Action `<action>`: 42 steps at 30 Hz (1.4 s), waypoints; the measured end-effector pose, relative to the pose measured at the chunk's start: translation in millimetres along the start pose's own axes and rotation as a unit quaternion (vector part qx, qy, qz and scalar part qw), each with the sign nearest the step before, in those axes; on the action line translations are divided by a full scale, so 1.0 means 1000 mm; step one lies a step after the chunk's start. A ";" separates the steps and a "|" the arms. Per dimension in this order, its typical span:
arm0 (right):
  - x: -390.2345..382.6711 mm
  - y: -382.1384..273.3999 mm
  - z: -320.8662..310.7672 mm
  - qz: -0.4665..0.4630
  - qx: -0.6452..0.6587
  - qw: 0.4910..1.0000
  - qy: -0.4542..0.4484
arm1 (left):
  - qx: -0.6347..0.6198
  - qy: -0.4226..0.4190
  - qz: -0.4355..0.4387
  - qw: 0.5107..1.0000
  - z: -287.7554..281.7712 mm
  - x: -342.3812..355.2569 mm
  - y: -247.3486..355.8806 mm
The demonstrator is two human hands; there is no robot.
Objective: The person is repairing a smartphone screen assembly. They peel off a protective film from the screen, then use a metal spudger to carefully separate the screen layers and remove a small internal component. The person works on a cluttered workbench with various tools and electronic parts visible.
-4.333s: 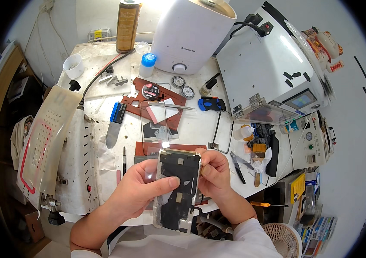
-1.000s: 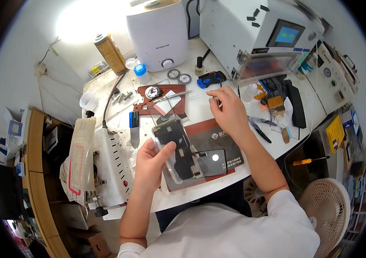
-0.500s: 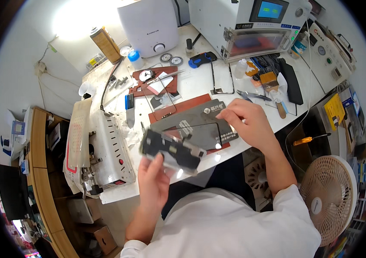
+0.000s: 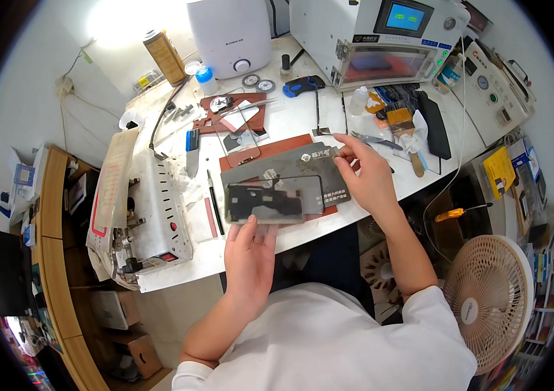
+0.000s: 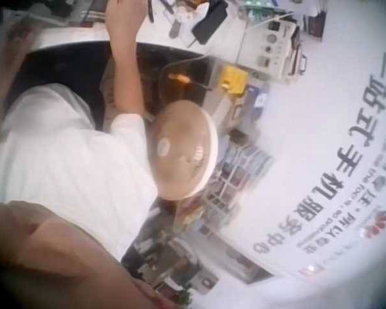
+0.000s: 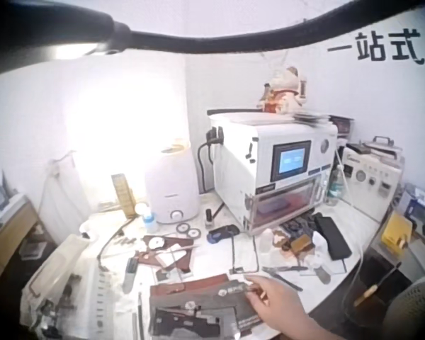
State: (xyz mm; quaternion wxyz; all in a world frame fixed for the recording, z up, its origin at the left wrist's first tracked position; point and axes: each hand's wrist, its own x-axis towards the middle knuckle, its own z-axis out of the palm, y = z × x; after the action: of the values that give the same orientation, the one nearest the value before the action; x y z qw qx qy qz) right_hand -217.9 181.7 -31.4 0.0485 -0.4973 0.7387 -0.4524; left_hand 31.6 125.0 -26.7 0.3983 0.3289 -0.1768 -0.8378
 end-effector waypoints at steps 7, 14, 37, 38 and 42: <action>-0.006 0.010 -0.003 0.003 0.009 1.000 -0.007 | 0.124 -0.002 -0.162 0.979 -0.007 -0.018 0.038; -0.009 0.003 0.009 -0.022 0.029 0.999 0.006 | 0.302 -0.084 -0.314 0.896 -0.055 -0.041 0.050; 0.015 -0.004 0.036 -0.061 0.073 0.988 -0.124 | 0.586 -0.173 0.268 0.745 -0.011 0.023 0.050; 0.018 -0.007 0.039 -0.077 0.049 0.986 -0.140 | 0.593 -0.154 0.245 0.751 -0.010 0.016 0.045; 0.019 -0.007 0.047 -0.047 0.078 0.980 -0.176 | 0.684 -0.147 0.379 0.606 -0.006 0.035 0.026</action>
State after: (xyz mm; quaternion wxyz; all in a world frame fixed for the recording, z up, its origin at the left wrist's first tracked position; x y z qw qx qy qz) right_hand -198.1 136.6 -46.9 0.1950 -0.5985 0.6567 -0.4153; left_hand 33.9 81.5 -31.5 0.3076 0.2813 -0.8634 -0.2843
